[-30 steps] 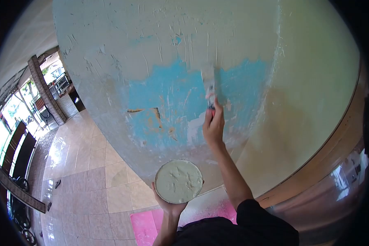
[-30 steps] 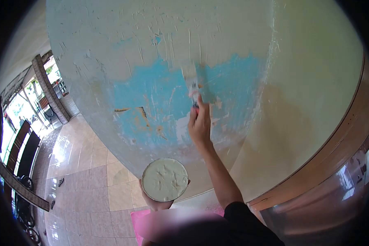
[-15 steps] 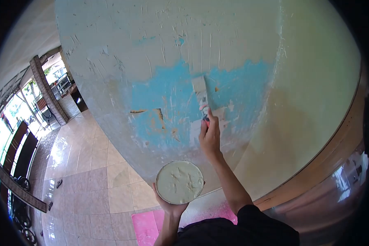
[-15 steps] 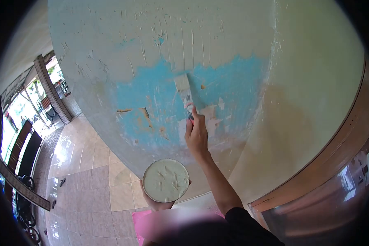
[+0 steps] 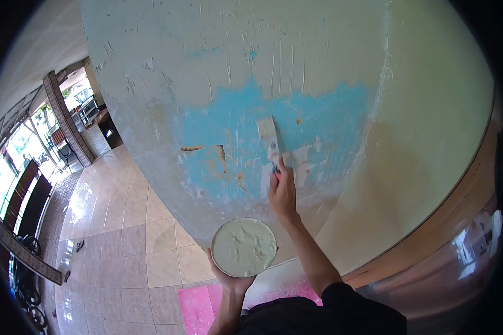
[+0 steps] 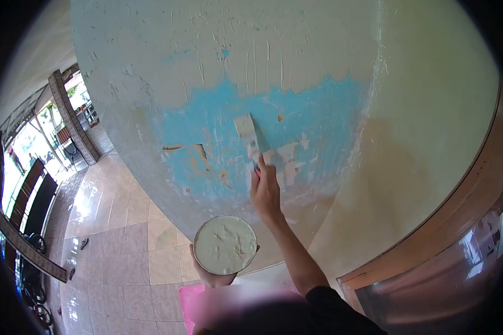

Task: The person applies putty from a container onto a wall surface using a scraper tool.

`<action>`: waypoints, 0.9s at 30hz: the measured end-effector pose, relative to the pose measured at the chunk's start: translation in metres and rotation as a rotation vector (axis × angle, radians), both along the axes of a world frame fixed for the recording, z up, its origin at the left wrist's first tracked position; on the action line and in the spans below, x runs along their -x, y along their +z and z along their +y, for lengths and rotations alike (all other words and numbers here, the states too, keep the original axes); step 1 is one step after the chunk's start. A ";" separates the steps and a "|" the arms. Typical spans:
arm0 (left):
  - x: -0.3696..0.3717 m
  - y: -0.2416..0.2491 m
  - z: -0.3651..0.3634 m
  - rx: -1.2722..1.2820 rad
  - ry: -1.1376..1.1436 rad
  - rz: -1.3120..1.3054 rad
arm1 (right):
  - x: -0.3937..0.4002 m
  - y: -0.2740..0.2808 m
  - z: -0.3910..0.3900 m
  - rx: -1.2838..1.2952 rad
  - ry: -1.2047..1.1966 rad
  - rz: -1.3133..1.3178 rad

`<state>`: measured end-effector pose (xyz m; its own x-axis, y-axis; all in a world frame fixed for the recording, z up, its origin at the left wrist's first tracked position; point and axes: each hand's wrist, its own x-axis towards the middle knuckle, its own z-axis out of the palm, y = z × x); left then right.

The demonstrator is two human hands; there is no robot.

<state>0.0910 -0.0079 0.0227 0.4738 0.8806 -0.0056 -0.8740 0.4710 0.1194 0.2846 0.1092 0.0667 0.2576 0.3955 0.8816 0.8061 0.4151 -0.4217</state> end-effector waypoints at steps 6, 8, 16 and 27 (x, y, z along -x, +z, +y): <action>0.000 0.004 -0.001 -0.010 0.005 -0.041 | -0.004 -0.025 -0.056 -0.019 0.197 0.185; 0.000 0.007 -0.001 0.000 0.005 -0.044 | -0.004 0.001 -0.083 -0.035 0.272 0.261; -0.008 0.021 -0.001 0.023 -0.023 -0.002 | -0.053 0.090 -0.172 0.799 0.767 0.643; -0.024 0.011 -0.013 0.086 -0.262 -0.109 | -0.078 0.121 -0.196 1.422 0.479 0.152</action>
<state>0.1147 -0.0212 0.0338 0.6867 0.7268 -0.0111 -0.7269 0.6865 -0.0188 0.3626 -0.0865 0.1874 -0.0888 0.9432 -0.3202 0.6297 -0.1959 -0.7517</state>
